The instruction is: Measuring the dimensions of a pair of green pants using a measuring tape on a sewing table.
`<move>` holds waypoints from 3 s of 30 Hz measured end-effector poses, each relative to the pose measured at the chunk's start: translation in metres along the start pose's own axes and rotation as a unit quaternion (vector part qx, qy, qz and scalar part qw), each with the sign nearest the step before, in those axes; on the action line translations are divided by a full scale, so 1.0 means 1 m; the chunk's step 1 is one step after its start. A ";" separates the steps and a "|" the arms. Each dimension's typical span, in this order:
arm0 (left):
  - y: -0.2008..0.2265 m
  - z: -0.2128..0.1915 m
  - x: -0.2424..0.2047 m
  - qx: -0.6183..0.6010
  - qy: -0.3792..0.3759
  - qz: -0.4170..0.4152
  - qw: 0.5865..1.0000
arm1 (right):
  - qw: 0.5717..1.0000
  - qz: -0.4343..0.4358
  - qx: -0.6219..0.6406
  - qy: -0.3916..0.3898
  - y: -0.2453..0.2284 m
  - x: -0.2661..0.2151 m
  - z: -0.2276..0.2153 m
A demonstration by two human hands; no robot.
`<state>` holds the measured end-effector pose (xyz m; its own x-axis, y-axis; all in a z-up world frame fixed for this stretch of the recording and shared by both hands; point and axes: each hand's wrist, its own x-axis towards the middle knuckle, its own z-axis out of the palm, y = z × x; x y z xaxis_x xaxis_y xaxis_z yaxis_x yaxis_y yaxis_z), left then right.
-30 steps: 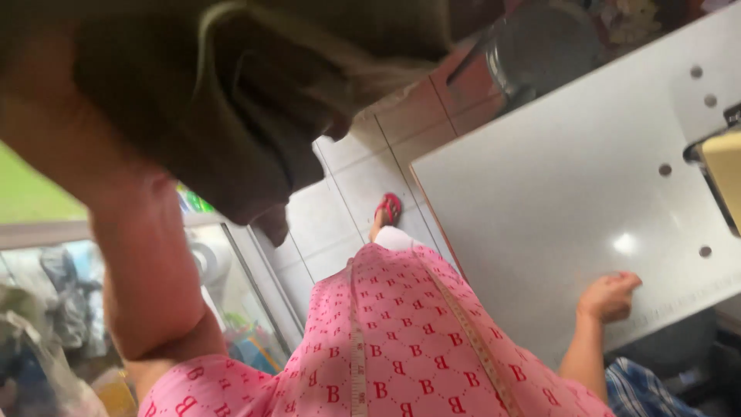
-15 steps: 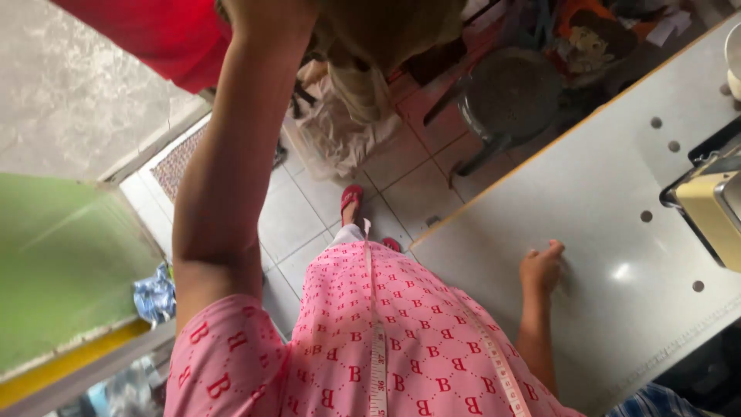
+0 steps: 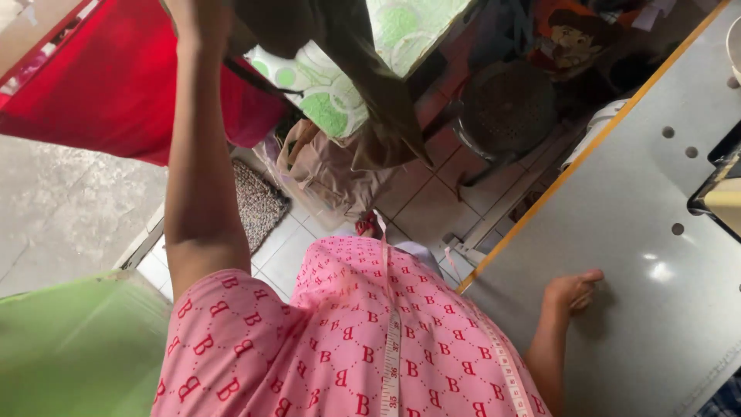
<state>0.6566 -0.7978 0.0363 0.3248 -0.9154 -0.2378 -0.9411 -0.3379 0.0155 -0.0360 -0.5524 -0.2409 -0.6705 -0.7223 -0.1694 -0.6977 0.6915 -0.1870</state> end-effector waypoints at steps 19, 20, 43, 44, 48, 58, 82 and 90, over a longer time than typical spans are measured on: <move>0.156 0.217 0.060 -0.112 0.334 0.244 0.904 | 0.985 0.172 -0.024 0.005 -0.020 0.034 0.014; 0.144 0.211 0.058 -0.114 0.336 0.240 0.904 | 0.986 0.167 -0.024 0.007 -0.009 0.047 0.015; 0.240 0.101 0.071 -0.456 0.121 0.177 0.864 | 0.840 -0.400 0.181 -0.319 -0.372 0.222 -0.024; 0.233 0.128 0.074 -0.457 0.121 0.174 0.864 | 0.839 -0.401 0.179 -0.321 -0.363 0.233 -0.016; 0.215 0.229 0.084 -0.376 0.124 0.128 0.909 | 0.840 -0.284 0.237 -0.397 -0.346 0.264 0.004; 0.277 0.243 0.162 -0.046 0.236 0.138 0.961 | 0.772 -0.369 0.262 -0.446 -0.451 0.251 0.031; 0.092 0.177 0.182 -0.006 0.376 0.089 0.922 | 0.738 -0.141 0.442 -0.489 -0.556 0.244 0.081; 0.112 0.180 0.174 -0.024 -0.030 -0.084 0.996 | 0.742 -0.215 0.499 -0.391 -0.624 0.276 0.044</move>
<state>0.5906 -0.9559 -0.1781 0.4700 -0.8307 -0.2985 -0.8675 -0.4971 0.0172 0.2257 -1.1835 -0.2139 0.1846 -0.9279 -0.3240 -0.0076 0.3283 -0.9445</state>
